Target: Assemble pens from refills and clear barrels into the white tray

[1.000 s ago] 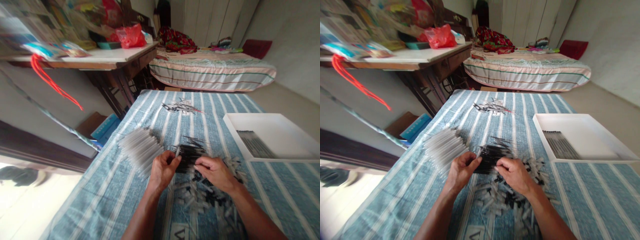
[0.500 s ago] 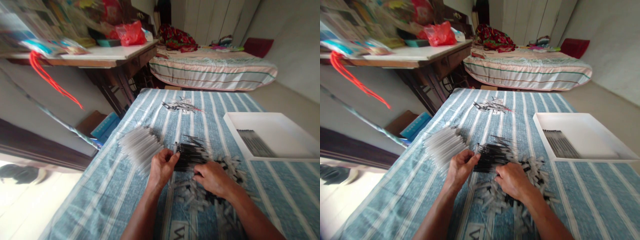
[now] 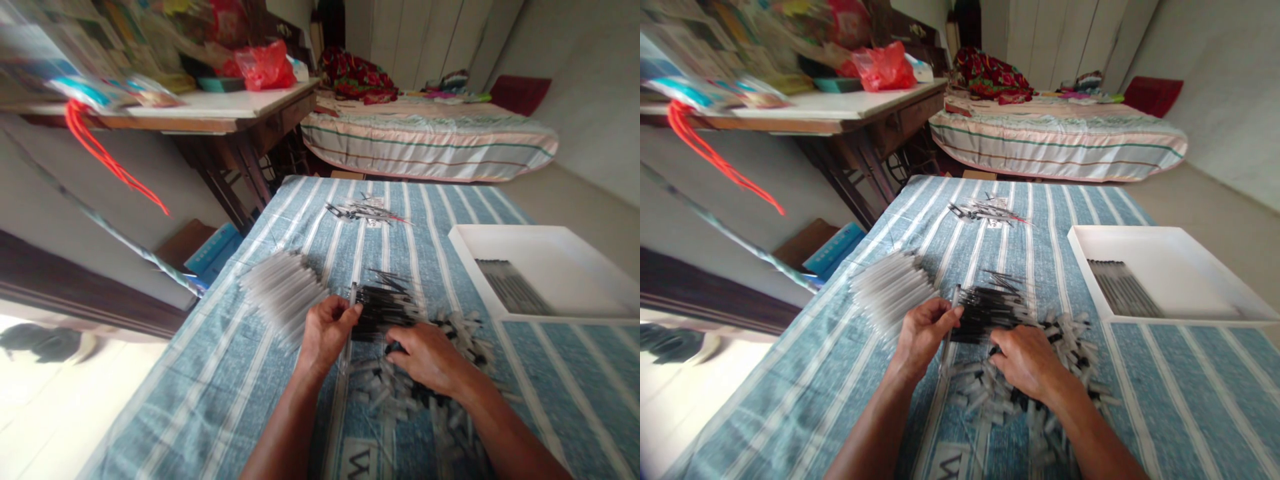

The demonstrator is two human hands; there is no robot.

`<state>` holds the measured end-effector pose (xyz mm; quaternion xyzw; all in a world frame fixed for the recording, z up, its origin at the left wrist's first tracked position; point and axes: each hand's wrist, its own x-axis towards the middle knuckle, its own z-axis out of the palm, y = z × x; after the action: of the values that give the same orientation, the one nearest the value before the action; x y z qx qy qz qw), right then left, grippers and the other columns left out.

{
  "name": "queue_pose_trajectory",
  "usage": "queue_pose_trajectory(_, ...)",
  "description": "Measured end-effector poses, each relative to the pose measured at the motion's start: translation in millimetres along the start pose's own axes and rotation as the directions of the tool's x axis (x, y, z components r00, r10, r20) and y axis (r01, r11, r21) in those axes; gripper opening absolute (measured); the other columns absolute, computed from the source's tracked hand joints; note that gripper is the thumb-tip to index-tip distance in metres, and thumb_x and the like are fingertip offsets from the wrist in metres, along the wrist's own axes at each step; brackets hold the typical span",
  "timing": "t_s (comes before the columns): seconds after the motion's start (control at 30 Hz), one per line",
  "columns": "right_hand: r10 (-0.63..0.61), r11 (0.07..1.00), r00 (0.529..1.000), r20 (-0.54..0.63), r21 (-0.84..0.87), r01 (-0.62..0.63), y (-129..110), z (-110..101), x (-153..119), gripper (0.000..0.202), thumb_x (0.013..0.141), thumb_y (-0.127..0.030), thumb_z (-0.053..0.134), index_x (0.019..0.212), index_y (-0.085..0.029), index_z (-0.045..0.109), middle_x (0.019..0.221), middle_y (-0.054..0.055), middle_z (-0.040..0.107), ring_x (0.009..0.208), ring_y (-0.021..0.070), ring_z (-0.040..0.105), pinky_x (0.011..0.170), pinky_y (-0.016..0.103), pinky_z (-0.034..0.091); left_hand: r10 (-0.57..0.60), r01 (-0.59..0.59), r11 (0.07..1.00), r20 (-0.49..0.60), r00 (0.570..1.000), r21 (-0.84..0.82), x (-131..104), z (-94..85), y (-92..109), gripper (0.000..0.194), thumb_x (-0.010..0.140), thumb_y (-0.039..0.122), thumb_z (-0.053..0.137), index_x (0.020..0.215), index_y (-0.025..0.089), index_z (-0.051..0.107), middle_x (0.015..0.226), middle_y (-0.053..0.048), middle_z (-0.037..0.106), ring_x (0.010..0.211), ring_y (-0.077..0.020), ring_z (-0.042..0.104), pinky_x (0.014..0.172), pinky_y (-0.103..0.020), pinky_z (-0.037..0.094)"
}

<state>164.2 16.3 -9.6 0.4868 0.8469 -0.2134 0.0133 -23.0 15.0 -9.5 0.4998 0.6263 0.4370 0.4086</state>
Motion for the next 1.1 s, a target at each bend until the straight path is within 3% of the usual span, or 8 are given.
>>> queue_pose_trajectory(0.23,-0.009,0.995,0.999,-0.035,0.103,0.013,-2,-1,-1,0.014,0.081,-0.03,0.057,0.083,-0.023,0.069,0.07,0.001,0.07,0.068,0.0159,0.063,0.058,0.023,0.031,-0.061,0.058,0.991,-0.027,0.998,-0.118,-2,-0.2,7,0.029,0.069,0.041,0.065,0.056,0.016,0.055,0.044,0.006,0.043,0.042,-0.0062,0.03,0.042,-0.02,0.023)
queue_pose_trajectory(0.4,-0.087,0.991,0.996,-0.004,0.103,0.087,-8,0,-4,0.013,0.08,-0.028,0.058,0.075,-0.023,0.068,0.065,-0.001,0.069,0.062,0.0137,0.061,0.055,0.023,0.029,-0.053,0.041,0.991,-0.094,0.994,-0.131,-4,-0.6,12,0.03,0.069,0.038,0.065,0.054,0.015,0.054,0.044,0.006,0.045,0.042,-0.0057,0.031,0.042,-0.02,0.023)
queue_pose_trajectory(0.6,-0.151,0.983,0.987,0.062,-0.101,0.156,-28,3,-2,0.019,0.084,-0.03,0.053,0.079,-0.021,0.068,0.073,0.006,0.072,0.07,0.0187,0.066,0.057,0.025,0.032,-0.058,0.045,0.986,-0.081,0.995,-0.159,-4,-0.4,11,0.029,0.069,0.038,0.066,0.056,0.015,0.054,0.045,0.005,0.049,0.04,-0.0052,0.034,0.041,-0.019,0.024)
queue_pose_trajectory(0.77,-0.216,0.949,0.971,0.103,-0.21,0.234,-41,5,3,0.023,0.085,-0.022,0.046,0.081,-0.018,0.068,0.075,0.009,0.072,0.069,0.0215,0.067,0.055,0.027,0.034,-0.087,0.072,0.968,-0.05,0.995,-0.242,-4,1.2,10,0.029,0.069,0.039,0.067,0.059,0.015,0.054,0.047,0.004,0.055,0.039,-0.0053,0.038,0.039,-0.018,0.028)
queue_pose_trajectory(0.97,-0.191,0.957,0.978,0.089,-0.206,0.206,-38,7,6,0.02,0.083,-0.02,0.047,0.081,-0.017,0.067,0.074,0.01,0.072,0.068,0.0209,0.068,0.056,0.026,0.034,-0.084,0.07,0.952,-0.031,0.996,-0.299,-4,2.0,9,0.026,0.069,0.034,0.068,0.06,0.014,0.054,0.048,0.004,0.056,0.038,-0.0046,0.04,0.039,-0.017,0.031)
queue_pose_trajectory(1.1,-0.133,0.988,0.991,0.007,-0.083,0.133,-27,4,4,0.015,0.079,-0.023,0.052,0.081,-0.019,0.066,0.073,0.008,0.072,0.069,0.0197,0.066,0.057,0.025,0.033,-0.117,0.095,0.932,-0.04,0.992,-0.35,-5,2.2,10,0.025,0.067,0.031,0.07,0.057,0.014,0.054,0.048,0.003,0.057,0.036,-0.0044,0.042,0.037,-0.016,0.03)
